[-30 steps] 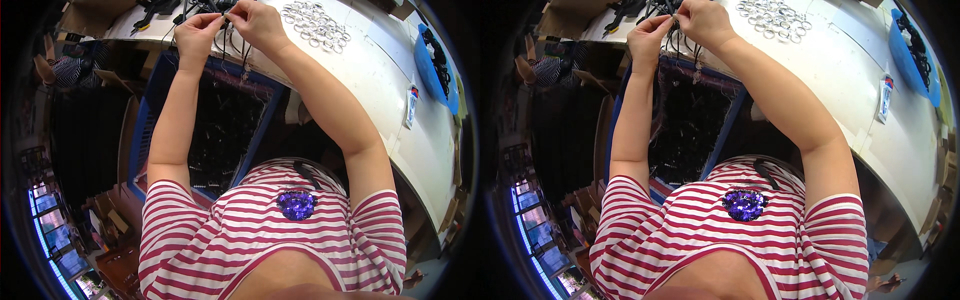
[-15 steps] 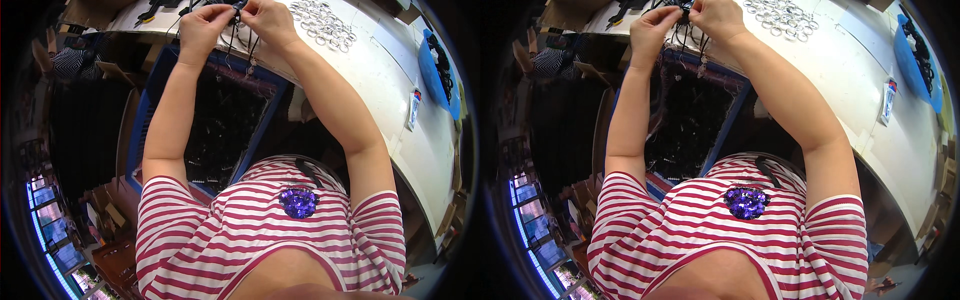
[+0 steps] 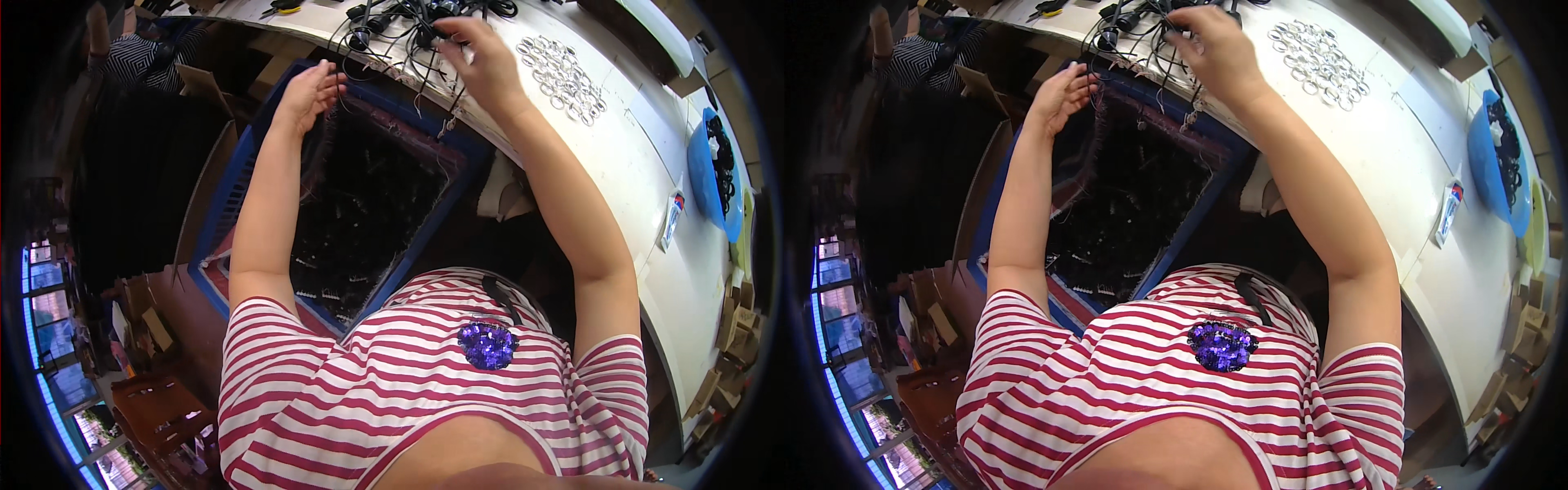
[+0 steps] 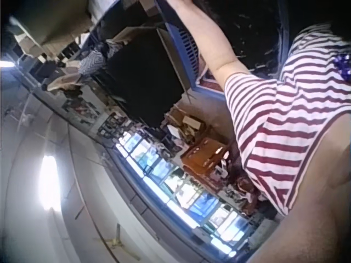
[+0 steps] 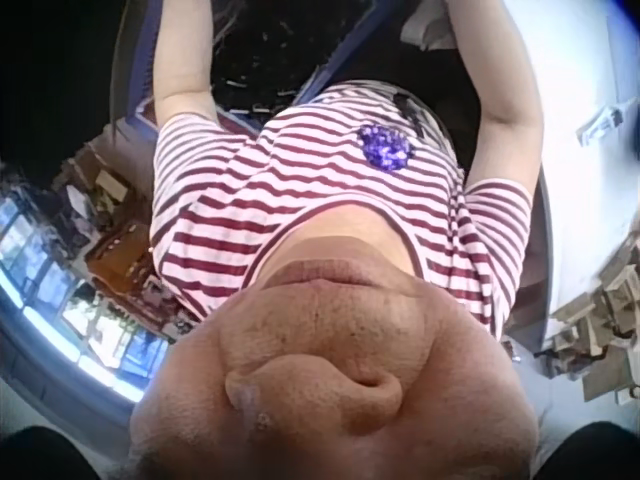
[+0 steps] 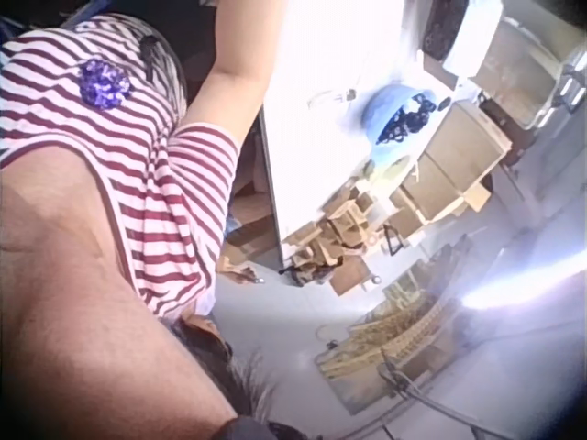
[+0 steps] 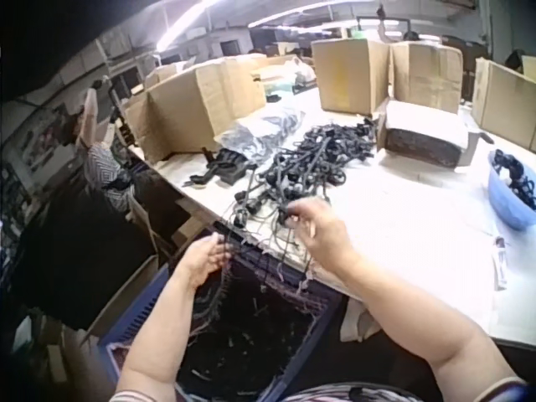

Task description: The person applies glue from a tube into a small black cylindrical component and secures its cap. They then retrieve tangled black cords from a blue basket, untangle them, and attach small metal rings to the ends of the cords. The process involves repeated handling of the cords and components on a white table.

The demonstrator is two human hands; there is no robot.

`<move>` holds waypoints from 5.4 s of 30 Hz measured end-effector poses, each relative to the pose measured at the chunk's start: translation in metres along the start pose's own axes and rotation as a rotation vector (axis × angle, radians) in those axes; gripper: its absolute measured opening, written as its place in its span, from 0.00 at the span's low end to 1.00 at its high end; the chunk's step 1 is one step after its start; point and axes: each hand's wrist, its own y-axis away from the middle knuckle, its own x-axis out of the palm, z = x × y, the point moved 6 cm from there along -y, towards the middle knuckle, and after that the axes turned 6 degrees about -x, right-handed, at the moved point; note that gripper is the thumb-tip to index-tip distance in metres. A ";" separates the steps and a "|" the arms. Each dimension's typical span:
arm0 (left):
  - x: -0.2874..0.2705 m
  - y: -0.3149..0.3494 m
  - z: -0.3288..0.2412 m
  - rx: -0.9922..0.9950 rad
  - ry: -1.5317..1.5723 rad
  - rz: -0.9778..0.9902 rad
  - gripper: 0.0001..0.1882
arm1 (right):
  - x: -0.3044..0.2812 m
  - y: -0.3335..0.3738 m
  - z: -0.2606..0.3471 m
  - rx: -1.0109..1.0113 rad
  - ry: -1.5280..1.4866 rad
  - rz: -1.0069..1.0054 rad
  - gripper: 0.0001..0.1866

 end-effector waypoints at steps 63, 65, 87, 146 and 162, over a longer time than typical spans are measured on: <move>0.113 0.024 -0.076 0.641 -0.482 0.257 0.10 | 0.017 -0.023 -0.036 0.404 -0.537 0.258 0.09; 0.113 0.023 -0.075 0.544 -0.380 0.314 0.09 | 0.023 -0.018 -0.040 0.548 -0.767 0.311 0.09; 0.117 0.023 -0.066 0.439 -0.271 0.209 0.10 | -0.007 -0.030 -0.034 0.147 0.015 -0.099 0.17; 0.106 0.031 -0.070 0.728 -0.625 -0.025 0.12 | 0.009 -0.023 -0.026 0.371 -0.296 0.175 0.09; 0.112 0.043 -0.067 0.808 -0.796 -0.154 0.09 | 0.013 -0.022 -0.028 0.349 -0.514 0.082 0.03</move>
